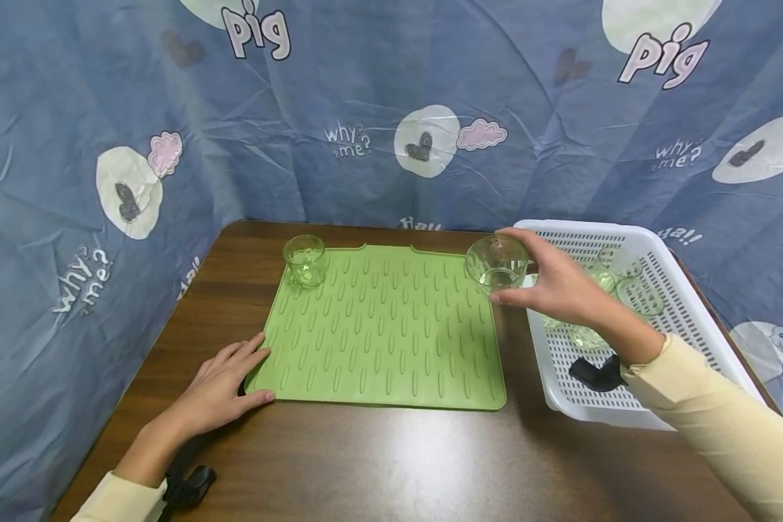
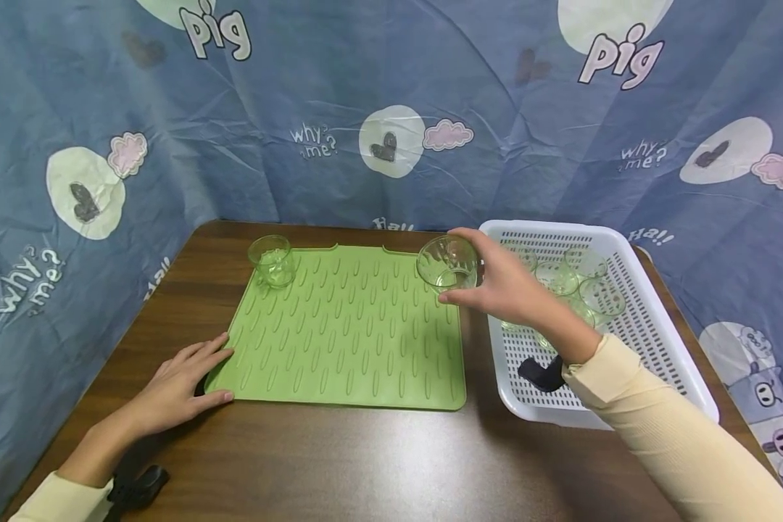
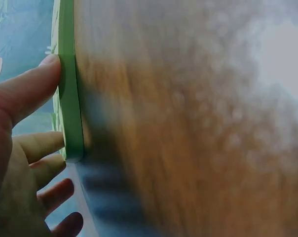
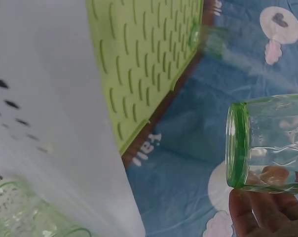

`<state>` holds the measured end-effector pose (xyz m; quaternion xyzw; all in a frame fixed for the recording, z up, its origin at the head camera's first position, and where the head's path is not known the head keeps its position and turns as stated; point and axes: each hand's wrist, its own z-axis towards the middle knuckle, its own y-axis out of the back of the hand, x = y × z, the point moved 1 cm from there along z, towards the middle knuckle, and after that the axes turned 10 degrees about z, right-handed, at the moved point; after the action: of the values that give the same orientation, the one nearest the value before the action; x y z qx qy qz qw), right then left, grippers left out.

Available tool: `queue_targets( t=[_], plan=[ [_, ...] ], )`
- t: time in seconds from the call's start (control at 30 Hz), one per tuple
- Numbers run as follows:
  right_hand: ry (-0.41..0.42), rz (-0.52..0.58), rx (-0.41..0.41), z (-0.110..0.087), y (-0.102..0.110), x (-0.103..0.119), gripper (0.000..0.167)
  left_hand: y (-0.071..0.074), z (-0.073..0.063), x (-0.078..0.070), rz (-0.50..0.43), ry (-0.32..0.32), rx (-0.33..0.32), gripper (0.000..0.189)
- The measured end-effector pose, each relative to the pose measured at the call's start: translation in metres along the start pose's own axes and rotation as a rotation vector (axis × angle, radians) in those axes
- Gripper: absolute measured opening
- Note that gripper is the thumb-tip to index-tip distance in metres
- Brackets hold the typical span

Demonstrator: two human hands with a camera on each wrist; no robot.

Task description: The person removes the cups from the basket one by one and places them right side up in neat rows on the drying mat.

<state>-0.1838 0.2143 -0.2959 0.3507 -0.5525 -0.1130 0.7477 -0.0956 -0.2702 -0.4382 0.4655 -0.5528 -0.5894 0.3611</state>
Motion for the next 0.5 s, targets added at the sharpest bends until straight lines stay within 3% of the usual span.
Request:
queue_targets(
  t=[0.23,0.5],
  plan=[
    [0.003,0.016,0.026,0.011,-0.012,-0.004,0.093,0.003,0.002,-0.001,0.035,-0.057,-0.043,0.071],
    [-0.011,-0.01,0.029,0.032,-0.03,-0.004,0.093,0.001,-0.001,0.001,0.018,-0.038,-0.033,0.075]
  ],
)
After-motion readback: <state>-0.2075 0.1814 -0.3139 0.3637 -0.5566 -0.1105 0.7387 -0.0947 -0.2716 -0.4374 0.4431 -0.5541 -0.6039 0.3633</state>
